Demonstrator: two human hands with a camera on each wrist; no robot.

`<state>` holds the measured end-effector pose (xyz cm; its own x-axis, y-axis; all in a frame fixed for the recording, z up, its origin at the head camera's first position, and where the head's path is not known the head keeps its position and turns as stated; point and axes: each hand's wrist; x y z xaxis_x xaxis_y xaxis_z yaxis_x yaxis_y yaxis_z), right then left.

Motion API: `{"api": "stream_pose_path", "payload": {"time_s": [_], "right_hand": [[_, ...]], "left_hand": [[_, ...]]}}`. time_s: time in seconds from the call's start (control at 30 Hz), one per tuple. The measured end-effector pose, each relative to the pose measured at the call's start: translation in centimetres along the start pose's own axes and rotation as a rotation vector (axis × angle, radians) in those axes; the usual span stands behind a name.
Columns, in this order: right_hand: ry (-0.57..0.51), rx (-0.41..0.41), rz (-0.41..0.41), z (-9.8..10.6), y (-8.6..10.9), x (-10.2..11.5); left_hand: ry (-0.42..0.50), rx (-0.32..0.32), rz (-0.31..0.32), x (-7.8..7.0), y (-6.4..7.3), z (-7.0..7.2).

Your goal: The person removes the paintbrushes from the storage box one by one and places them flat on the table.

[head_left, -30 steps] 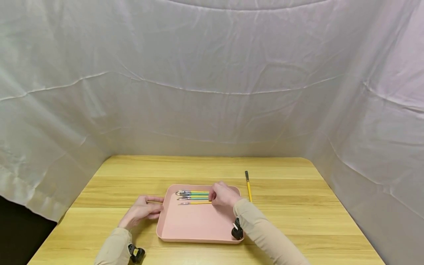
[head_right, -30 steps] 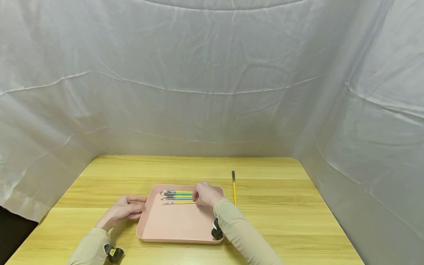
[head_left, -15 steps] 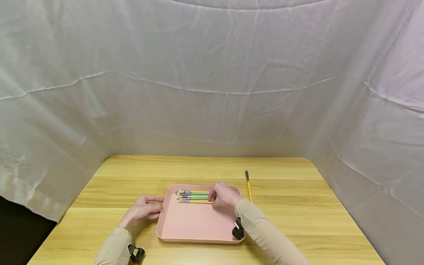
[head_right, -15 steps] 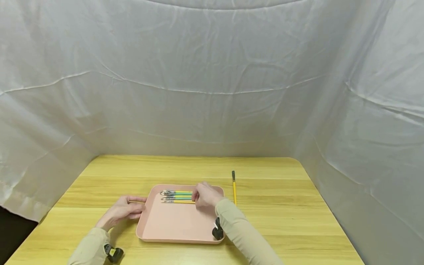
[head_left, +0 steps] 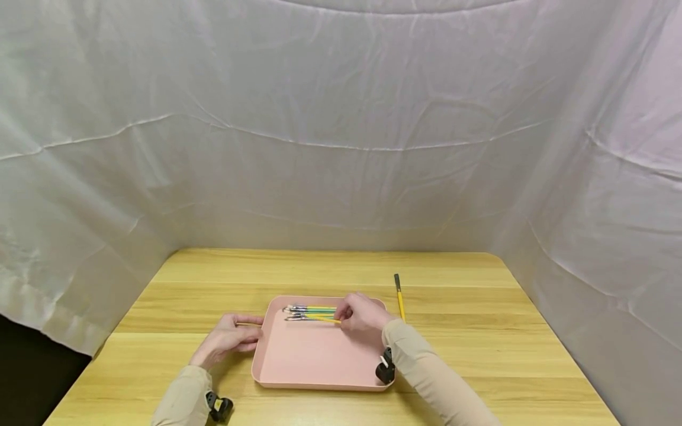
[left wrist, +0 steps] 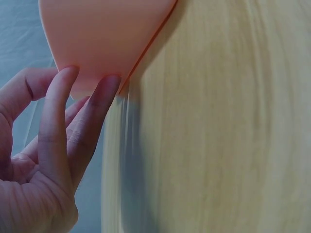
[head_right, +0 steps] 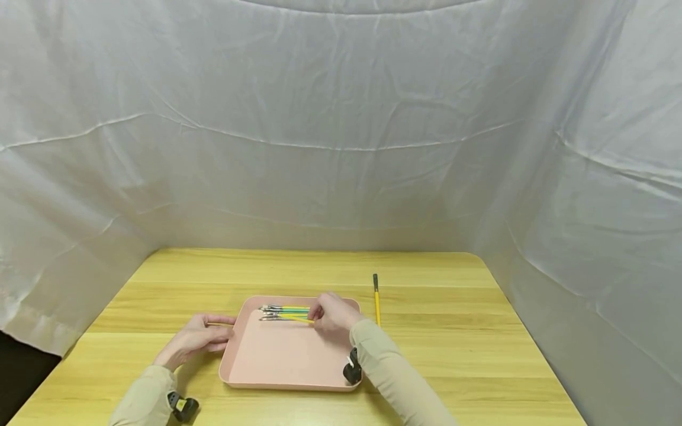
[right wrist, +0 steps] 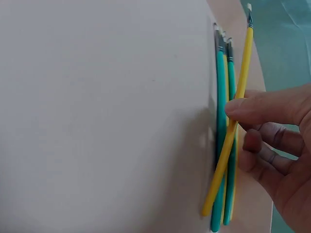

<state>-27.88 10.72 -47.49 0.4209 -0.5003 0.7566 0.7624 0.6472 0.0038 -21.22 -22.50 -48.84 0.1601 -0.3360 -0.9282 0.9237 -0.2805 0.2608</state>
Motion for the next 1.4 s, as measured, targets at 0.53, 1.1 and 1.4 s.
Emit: {"api": "stream_pose_path", "payload": {"time_s": [0.53, 1.1, 1.4], "right_hand": [[-0.116, -0.024, 0.023, 1.4, 1.2, 0.0], [-0.229, -0.142, 0.010, 2.5, 2.9, 0.5], [-0.306, -0.241, 0.040, 2.5, 4.2, 0.0]], "left_hand": [[0.001, -0.002, 0.001, 0.0, -0.1, 0.0], [-0.009, -0.001, 0.010, -0.1, -0.1, 0.0], [-0.005, -0.008, 0.012, 0.0, 0.0, 0.0]]}}
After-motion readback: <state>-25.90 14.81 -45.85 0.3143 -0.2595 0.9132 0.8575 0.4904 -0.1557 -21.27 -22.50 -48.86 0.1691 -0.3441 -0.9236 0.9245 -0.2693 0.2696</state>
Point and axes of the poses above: each hand's wrist, its own y-axis away from the middle knuckle, its own z-axis out of the back of the hand, x = y × z, and after that the axes turned 14 degrees about -y, right-handed
